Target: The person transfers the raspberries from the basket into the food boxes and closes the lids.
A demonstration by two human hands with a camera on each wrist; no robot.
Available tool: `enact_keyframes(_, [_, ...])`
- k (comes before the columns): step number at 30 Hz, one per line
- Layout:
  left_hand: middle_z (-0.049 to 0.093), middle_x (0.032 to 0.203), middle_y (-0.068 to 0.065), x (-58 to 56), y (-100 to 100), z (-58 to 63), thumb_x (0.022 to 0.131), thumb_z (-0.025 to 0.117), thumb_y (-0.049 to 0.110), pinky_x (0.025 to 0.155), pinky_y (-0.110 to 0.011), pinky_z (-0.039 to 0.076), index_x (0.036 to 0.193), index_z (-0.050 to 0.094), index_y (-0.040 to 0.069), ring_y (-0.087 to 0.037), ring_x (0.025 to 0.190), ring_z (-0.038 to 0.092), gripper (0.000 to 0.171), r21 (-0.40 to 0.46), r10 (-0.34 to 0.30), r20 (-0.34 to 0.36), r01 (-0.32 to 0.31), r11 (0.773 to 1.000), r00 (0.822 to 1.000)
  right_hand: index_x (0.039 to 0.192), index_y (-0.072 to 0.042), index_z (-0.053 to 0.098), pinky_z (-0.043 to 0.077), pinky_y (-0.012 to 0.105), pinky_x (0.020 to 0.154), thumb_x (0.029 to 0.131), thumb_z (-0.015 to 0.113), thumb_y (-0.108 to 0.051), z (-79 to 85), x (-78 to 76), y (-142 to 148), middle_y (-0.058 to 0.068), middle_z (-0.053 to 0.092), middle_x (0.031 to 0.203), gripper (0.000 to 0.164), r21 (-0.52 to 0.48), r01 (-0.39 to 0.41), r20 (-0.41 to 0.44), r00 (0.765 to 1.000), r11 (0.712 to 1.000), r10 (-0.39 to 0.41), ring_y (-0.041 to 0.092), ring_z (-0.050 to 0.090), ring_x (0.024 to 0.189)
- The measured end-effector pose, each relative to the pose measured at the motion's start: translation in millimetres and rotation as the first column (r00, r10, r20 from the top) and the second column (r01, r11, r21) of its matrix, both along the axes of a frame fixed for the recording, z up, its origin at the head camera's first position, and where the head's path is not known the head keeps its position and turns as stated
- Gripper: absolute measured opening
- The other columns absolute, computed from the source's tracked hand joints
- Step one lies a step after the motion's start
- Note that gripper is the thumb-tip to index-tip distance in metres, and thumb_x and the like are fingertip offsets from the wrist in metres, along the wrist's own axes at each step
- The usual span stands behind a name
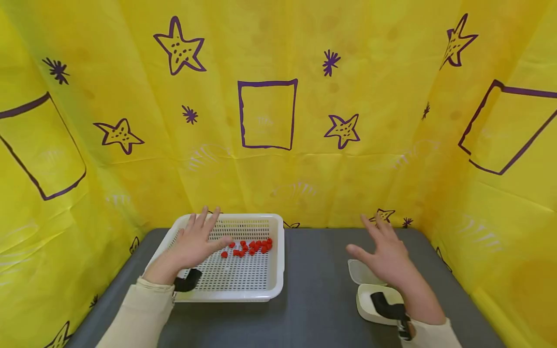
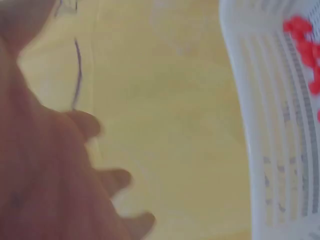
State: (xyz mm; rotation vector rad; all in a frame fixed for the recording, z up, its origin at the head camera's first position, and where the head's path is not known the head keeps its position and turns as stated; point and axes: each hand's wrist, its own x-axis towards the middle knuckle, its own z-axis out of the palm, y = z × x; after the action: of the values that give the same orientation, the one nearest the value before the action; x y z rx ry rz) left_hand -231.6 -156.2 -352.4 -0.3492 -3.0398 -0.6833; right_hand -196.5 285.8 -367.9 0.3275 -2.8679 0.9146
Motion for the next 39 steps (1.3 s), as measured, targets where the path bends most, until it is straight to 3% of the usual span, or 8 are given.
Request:
enact_keyframes(6, [-0.011, 0.164, -0.015, -36.7, -34, -6.9, 0.083, 0.069, 0.063, 0.109, -0.069, 0.015, 0.161, -0.002, 0.023, -0.045, 0.147, -0.005, 0.113, 0.263, -0.158, 0.111, 0.124, 0.957, 0.981, 0.161, -0.027, 0.004, 0.001, 0.081, 0.096, 0.102, 0.058, -0.021, -16.0, 19.2, 80, 0.016, -0.015, 0.163, 0.080, -0.264, -0.040, 0.061, 0.996, 0.964, 0.058, 0.053, -0.013, 0.141])
enact_keyframes(13, [0.007, 0.165, -0.008, -65.7, -41, -38.2, 0.078, 0.083, 0.048, 0.107, -0.066, 0.026, 0.160, 0.016, 0.033, -0.040, 0.146, 0.013, 0.107, 0.466, -0.159, 0.257, 0.022, 0.885, 0.953, 0.161, -0.033, 0.007, 0.046, 0.021, 0.082, 0.108, 0.044, -0.014, -73.2, 39.9, 135, -0.025, 0.010, 0.151, 0.068, -0.432, -0.013, 0.202, 0.973, 0.902, 0.111, -0.003, 0.038, 0.126])
enact_keyframes(16, [0.028, 0.159, -0.016, -76.3, -47, -51.5, 0.082, 0.082, 0.033, 0.085, -0.048, 0.050, 0.158, 0.032, 0.025, -0.036, 0.112, 0.053, 0.091, 0.478, -0.081, 0.297, -0.075, 0.875, 0.951, 0.161, -0.034, 0.009, 0.054, 0.034, 0.084, 0.108, 0.042, -0.011, -94.7, 43.9, 145, -0.034, 0.020, 0.144, 0.066, -0.580, -0.022, 0.270, 0.938, 0.814, 0.218, -0.016, 0.042, 0.113])
enact_keyframes(19, [0.043, 0.150, -0.020, -86.6, -55, -64.4, 0.087, 0.079, 0.020, 0.051, -0.030, 0.041, 0.153, 0.042, 0.019, -0.022, 0.058, 0.042, 0.076, 0.459, 0.009, 0.338, -0.173, 0.871, 0.941, 0.160, -0.039, 0.012, 0.053, 0.041, 0.089, 0.109, 0.039, -0.008, -111.3, 44.1, 150, -0.045, 0.028, 0.138, 0.065, -0.709, -0.042, 0.305, 0.882, 0.704, 0.359, -0.012, 0.045, 0.116])
enact_keyframes(24, [0.046, 0.146, -0.023, -97.7, -64, -85.4, 0.094, 0.071, 0.015, 0.066, -0.042, 0.054, 0.148, 0.049, 0.010, -0.027, 0.076, 0.059, 0.059, 0.430, 0.127, 0.400, -0.308, 0.849, 0.908, 0.146, -0.054, 0.037, 0.049, 0.044, 0.096, 0.109, 0.037, -0.007, -130.0, 41.2, 153, -0.044, 0.038, 0.132, 0.060, -0.814, 0.005, 0.360, 0.789, 0.581, 0.498, -0.011, 0.046, 0.118])
enact_keyframes(27, [0.047, 0.145, -0.025, -102.6, -69, -101.1, 0.095, 0.068, 0.013, 0.087, -0.056, 0.051, 0.146, 0.049, 0.005, -0.041, 0.120, 0.053, 0.055, 0.453, 0.158, 0.421, -0.358, 0.817, 0.893, 0.138, -0.054, 0.046, 0.048, 0.040, 0.097, 0.108, 0.041, -0.007, -138.4, 41.3, 152, -0.042, 0.041, 0.130, 0.056, -0.810, 0.036, 0.392, 0.777, 0.586, 0.494, -0.013, 0.046, 0.117])
enact_keyframes(35, [0.049, 0.140, -0.029, -112.0, -79, -128.7, 0.094, 0.065, 0.004, 0.087, -0.053, 0.051, 0.140, 0.053, -0.002, -0.042, 0.121, 0.052, 0.047, 0.451, 0.277, 0.450, -0.484, 0.750, 0.849, 0.143, -0.041, 0.050, 0.046, 0.032, 0.098, 0.106, 0.046, -0.005, -151.5, 44.3, 148, -0.022, 0.049, 0.136, 0.052, -0.807, 0.099, 0.434, 0.768, 0.582, 0.471, -0.003, 0.051, 0.120])
enact_keyframes(39, [0.057, 0.132, -0.027, -113.3, -79, -129.9, 0.092, 0.066, -0.001, 0.082, -0.047, 0.054, 0.135, 0.057, -0.006, -0.037, 0.115, 0.056, 0.044, 0.435, 0.289, 0.419, -0.469, 0.768, 0.861, 0.153, -0.020, 0.039, 0.047, 0.030, 0.096, 0.104, 0.052, -0.008, -151.0, 43.8, 143, 0.005, 0.045, 0.148, 0.052, -0.738, 0.108, 0.465, 0.797, 0.666, 0.386, 0.000, 0.053, 0.118])
